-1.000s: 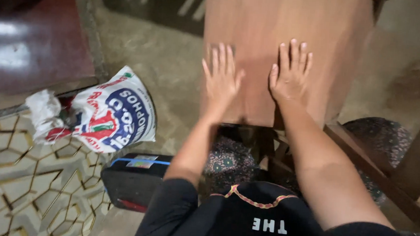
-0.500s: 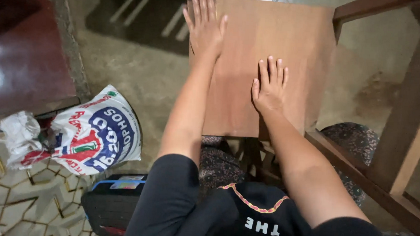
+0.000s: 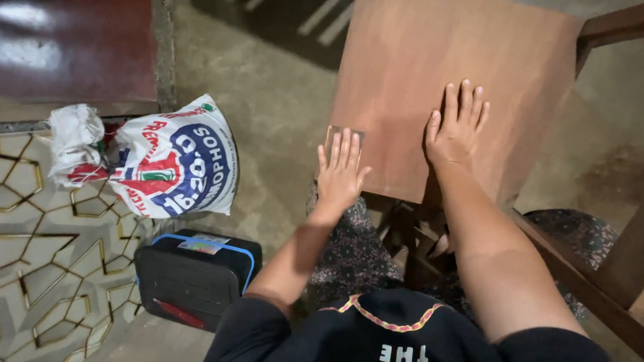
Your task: Sanding a wooden chair backrest with sandpaper to smooth the surface before further processing.
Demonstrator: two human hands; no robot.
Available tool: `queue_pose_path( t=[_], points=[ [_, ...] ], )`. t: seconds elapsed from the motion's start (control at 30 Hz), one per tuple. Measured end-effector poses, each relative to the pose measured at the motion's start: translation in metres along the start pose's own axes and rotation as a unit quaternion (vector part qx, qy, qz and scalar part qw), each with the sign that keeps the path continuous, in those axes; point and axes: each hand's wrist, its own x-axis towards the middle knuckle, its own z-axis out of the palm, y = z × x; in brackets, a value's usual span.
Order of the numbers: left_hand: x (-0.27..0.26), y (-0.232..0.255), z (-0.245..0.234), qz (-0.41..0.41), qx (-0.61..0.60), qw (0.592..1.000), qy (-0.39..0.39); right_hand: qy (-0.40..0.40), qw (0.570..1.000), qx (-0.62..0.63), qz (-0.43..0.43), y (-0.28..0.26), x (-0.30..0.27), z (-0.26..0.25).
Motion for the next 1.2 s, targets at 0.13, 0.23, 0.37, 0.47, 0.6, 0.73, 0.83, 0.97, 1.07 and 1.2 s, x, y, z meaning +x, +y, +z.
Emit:
queue_pose_path(
  t=[0.13, 0.23, 0.37, 0.47, 0.6, 0.73, 0.83, 0.97, 1.07, 1.2],
  points=[
    [0.038, -0.010, 0.003, 0.006, 0.010, 1.000, 0.000, -0.009, 1.000, -0.025, 0.006, -0.003, 0.002, -0.004],
    [0.111, -0.013, -0.008, 0.000, 0.021, 1.000, 0.012, -0.026, 0.999, -0.025, 0.012, -0.006, 0.005, -0.010],
    [0.216, -0.009, -0.037, -0.006, 0.047, 0.999, 0.014, -0.028, 0.998, -0.049, 0.014, -0.009, 0.007, -0.008],
    [0.280, -0.004, -0.053, -0.028, 0.049, 0.998, -0.033, -0.022, 0.998, -0.053, 0.035, -0.012, 0.005, -0.008],
    [0.314, 0.000, -0.061, -0.051, 0.028, 0.998, -0.008, 0.003, 0.998, -0.060, 0.028, -0.012, 0.006, -0.001],
    [0.291, 0.004, -0.040, -0.044, 0.053, 0.996, 0.063, 0.035, 0.998, -0.056, 0.023, -0.010, 0.004, 0.004],
    [0.230, 0.010, -0.034, -0.018, 0.041, 0.995, 0.092, 0.022, 0.998, -0.045, 0.025, -0.009, 0.003, 0.004],
    [0.126, 0.019, -0.039, -0.024, -0.009, 0.997, 0.067, 0.040, 0.997, -0.059, 0.018, -0.001, -0.003, 0.016],
    [0.063, 0.022, -0.018, -0.011, 0.048, 0.991, 0.127, 0.038, 0.997, -0.061, 0.030, 0.005, 0.001, 0.021],
    [0.011, 0.014, 0.017, -0.027, 0.067, 0.991, 0.112, 0.059, 0.997, -0.047, 0.033, 0.000, -0.003, 0.023]
  ],
)
